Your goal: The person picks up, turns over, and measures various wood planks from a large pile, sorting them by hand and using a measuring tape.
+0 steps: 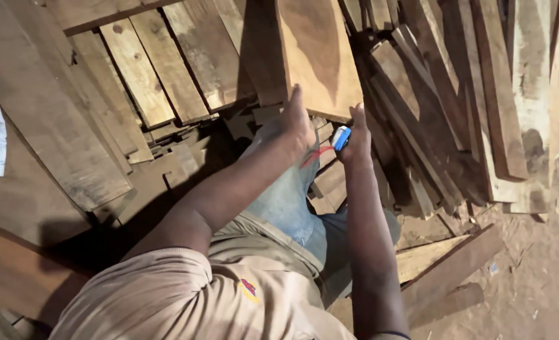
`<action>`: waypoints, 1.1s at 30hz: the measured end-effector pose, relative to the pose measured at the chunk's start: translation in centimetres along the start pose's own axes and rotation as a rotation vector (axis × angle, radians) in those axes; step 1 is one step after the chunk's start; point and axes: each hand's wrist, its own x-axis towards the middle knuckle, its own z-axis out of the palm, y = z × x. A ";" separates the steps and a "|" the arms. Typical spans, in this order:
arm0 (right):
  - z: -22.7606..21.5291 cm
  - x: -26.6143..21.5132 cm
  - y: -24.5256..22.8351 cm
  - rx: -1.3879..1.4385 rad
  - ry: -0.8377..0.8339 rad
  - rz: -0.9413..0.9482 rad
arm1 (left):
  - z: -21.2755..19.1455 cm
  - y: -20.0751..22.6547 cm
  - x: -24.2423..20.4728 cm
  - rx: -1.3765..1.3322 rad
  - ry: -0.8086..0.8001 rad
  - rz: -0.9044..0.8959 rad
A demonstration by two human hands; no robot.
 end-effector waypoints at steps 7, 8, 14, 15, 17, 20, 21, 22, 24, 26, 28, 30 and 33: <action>-0.7 1.2 -8.6 -0.179 0.063 -0.178 | -2.6 -3.2 2.4 0.398 -0.208 0.049; -1.0 0.9 -10.2 -0.326 0.037 -0.268 | -2.9 -3.2 2.3 0.402 -0.216 0.040; -6.3 -5.1 -16.1 -1.675 0.169 -0.724 | -3.1 -3.1 2.1 0.307 -0.226 0.170; -6.5 -6.7 -15.7 -1.828 0.175 -0.776 | -2.8 -2.9 2.2 0.327 -0.235 0.097; -6.6 -11.0 -15.2 -1.739 0.064 -0.818 | -1.4 -2.4 3.4 0.365 -0.252 -0.048; -6.4 -17.1 -14.5 -1.836 0.112 -0.648 | 1.6 -2.5 5.6 0.537 -0.155 -0.028; -6.5 -18.6 -14.2 -1.902 0.160 -0.553 | 2.1 -2.3 6.0 0.555 -0.160 -0.025; -6.7 -19.8 -14.1 -2.049 0.201 -0.685 | 2.7 -2.1 6.3 0.572 -0.165 -0.019; -7.5 -21.9 -14.0 -2.327 0.275 -0.964 | 3.0 -1.9 6.1 0.601 -0.172 -0.054; -8.1 -24.7 -14.3 -2.164 0.234 -0.797 | 2.8 -1.5 5.7 0.629 -0.173 -0.134; -8.2 -26.9 -14.7 -2.069 0.228 -0.697 | 2.3 -1.4 5.9 0.659 -0.152 -0.100; -7.9 -28.8 -13.8 -2.048 0.274 -0.653 | 1.6 -1.9 6.2 0.669 -0.166 -0.048; -7.2 -29.9 -11.9 -1.861 0.290 -0.783 | -0.1 -2.2 6.1 0.626 -0.201 -0.016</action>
